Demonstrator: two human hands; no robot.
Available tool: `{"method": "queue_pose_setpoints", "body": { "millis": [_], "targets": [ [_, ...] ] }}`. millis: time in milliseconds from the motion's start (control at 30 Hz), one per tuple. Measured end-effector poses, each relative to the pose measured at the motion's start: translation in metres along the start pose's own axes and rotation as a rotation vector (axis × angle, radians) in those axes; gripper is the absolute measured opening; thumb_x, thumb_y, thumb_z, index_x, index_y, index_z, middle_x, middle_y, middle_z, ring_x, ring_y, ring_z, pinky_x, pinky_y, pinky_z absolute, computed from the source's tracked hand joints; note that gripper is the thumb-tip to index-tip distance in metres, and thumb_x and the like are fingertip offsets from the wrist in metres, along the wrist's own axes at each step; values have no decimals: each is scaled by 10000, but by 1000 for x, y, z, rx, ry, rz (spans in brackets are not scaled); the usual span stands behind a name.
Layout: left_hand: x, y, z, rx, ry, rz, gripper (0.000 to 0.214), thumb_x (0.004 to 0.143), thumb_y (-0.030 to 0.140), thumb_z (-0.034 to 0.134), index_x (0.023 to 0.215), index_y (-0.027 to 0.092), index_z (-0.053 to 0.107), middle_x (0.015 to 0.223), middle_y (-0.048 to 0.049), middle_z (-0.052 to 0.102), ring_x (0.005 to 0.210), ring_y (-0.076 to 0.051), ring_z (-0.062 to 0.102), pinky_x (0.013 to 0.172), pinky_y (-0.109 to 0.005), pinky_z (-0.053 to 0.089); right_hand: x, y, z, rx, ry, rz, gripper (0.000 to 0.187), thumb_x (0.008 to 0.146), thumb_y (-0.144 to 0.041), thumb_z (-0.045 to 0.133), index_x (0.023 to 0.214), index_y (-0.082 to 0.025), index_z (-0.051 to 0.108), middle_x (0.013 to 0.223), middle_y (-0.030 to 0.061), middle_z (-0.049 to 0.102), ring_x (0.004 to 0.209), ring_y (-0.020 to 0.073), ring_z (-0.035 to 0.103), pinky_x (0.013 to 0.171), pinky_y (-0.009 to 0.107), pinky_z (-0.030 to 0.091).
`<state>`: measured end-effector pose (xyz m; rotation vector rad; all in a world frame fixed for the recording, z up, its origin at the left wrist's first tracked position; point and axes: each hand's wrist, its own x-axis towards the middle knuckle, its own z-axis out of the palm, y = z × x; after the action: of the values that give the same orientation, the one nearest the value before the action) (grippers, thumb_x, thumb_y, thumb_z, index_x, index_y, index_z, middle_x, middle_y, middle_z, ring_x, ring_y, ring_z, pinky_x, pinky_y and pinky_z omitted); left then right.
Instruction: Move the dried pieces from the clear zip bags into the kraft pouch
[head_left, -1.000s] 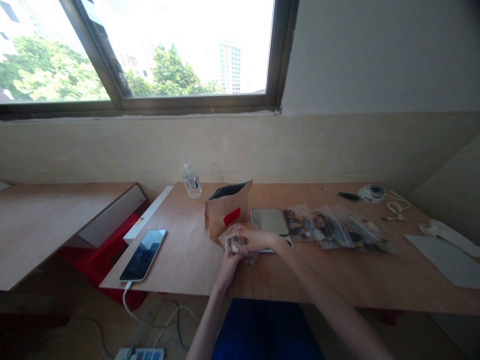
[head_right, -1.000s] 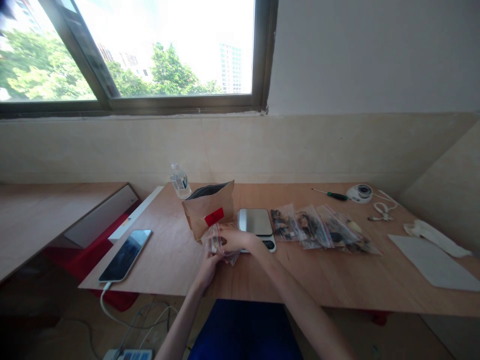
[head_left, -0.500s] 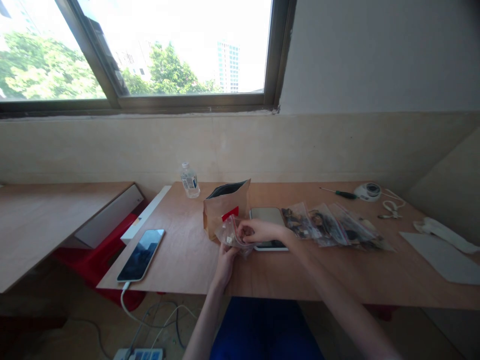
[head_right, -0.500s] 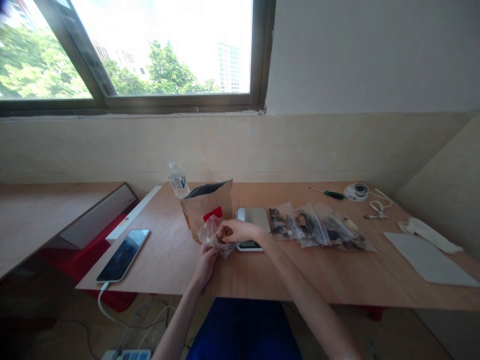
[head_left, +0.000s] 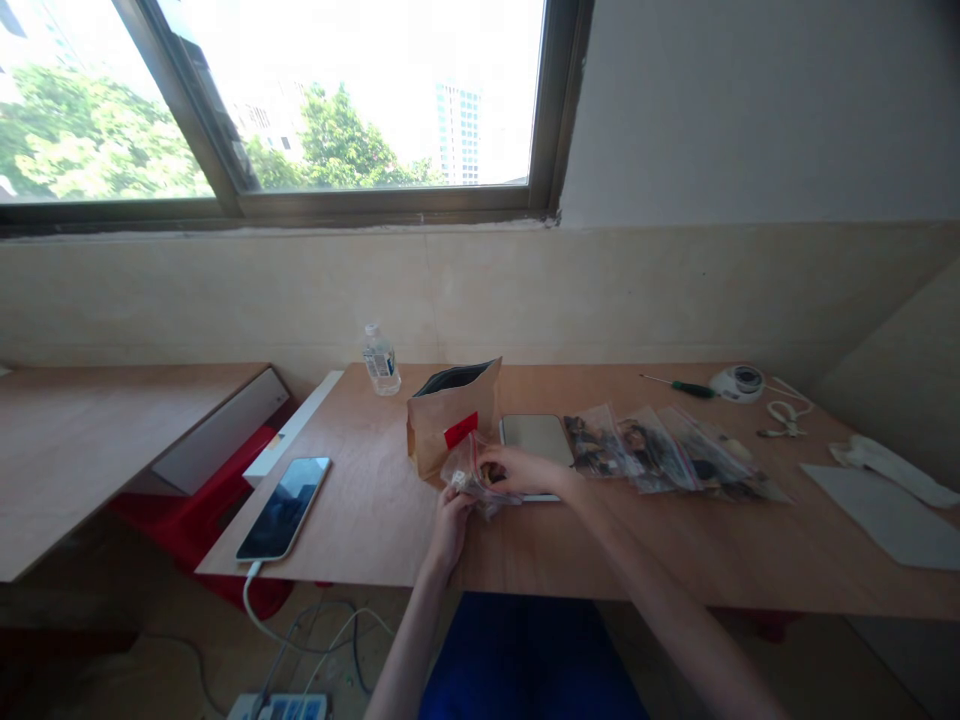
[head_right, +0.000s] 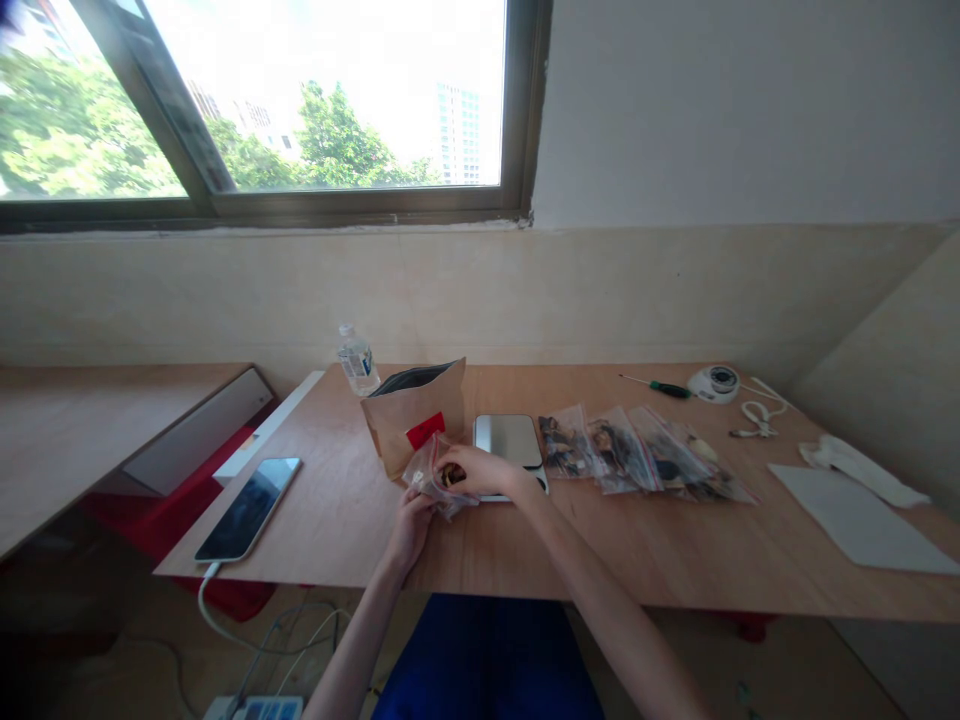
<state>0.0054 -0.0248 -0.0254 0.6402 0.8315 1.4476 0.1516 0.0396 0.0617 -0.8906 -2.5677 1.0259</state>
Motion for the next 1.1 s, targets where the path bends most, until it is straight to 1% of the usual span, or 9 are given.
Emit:
{"method": "queue_pose_setpoints", "body": {
  "millis": [167,300,433,533,667,800,933,1033,1100],
  "targets": [
    [1,-1,-1,0,10,5,163,571,139,627,730,150,662,779,-19,666,739,-148,595,722,-255,460,-5,-9,-3,-5,78,23,299,714,-151,660,1013,-161,666,973,67,641,842,171,581,741,261,450],
    [2,-3,-4,-19,-5,12,159,582,131,624,734,150,668,777,-15,671,738,-145,596,725,-254,458,-7,-15,-9,33,163,17,301,728,-251,672,1020,-177,670,986,70,653,870,180,586,769,277,452],
    [2,-1,-2,-36,-13,15,185,592,119,622,765,153,677,809,-17,682,772,-147,608,746,-252,461,-8,-16,-12,190,239,53,367,729,-344,667,1057,-179,655,1007,67,660,805,162,607,722,268,473],
    [0,3,1,-4,-27,15,202,616,141,607,802,151,685,867,-39,695,835,-182,627,772,-280,472,-10,-18,-17,330,274,78,416,720,-379,669,1079,-170,639,932,54,679,762,150,613,693,262,483],
    [-2,7,5,18,-132,4,329,665,163,579,980,159,675,986,-68,698,982,-223,618,872,-327,456,-8,-31,-39,476,424,15,444,718,-412,667,1083,-161,631,923,56,681,787,147,619,707,263,487],
    [-3,8,5,18,-138,-5,431,669,165,580,1096,174,634,1018,-69,695,1037,-234,604,916,-353,439,8,-51,-71,563,602,-115,440,724,-425,659,1085,-175,623,957,43,673,855,140,617,792,273,481],
    [-3,8,4,23,-140,-3,451,679,159,573,1128,166,617,1034,-77,691,1069,-248,588,928,-372,432,36,-66,-92,425,708,-202,441,753,-441,628,1109,-181,605,924,28,669,818,132,609,763,267,484],
    [-3,7,3,17,-149,0,445,688,150,563,1130,169,616,1036,-71,692,1062,-236,593,938,-363,425,56,-68,-89,168,822,-197,414,773,-423,615,1118,-196,599,1010,40,650,815,141,586,751,279,475],
    [-2,6,2,11,-154,-3,434,688,145,562,1116,173,624,1036,-65,693,1063,-228,592,944,-355,422,65,-65,-81,-15,847,-206,368,789,-391,609,1107,-205,606,1057,48,640,897,170,562,821,314,448]
  ]
}}
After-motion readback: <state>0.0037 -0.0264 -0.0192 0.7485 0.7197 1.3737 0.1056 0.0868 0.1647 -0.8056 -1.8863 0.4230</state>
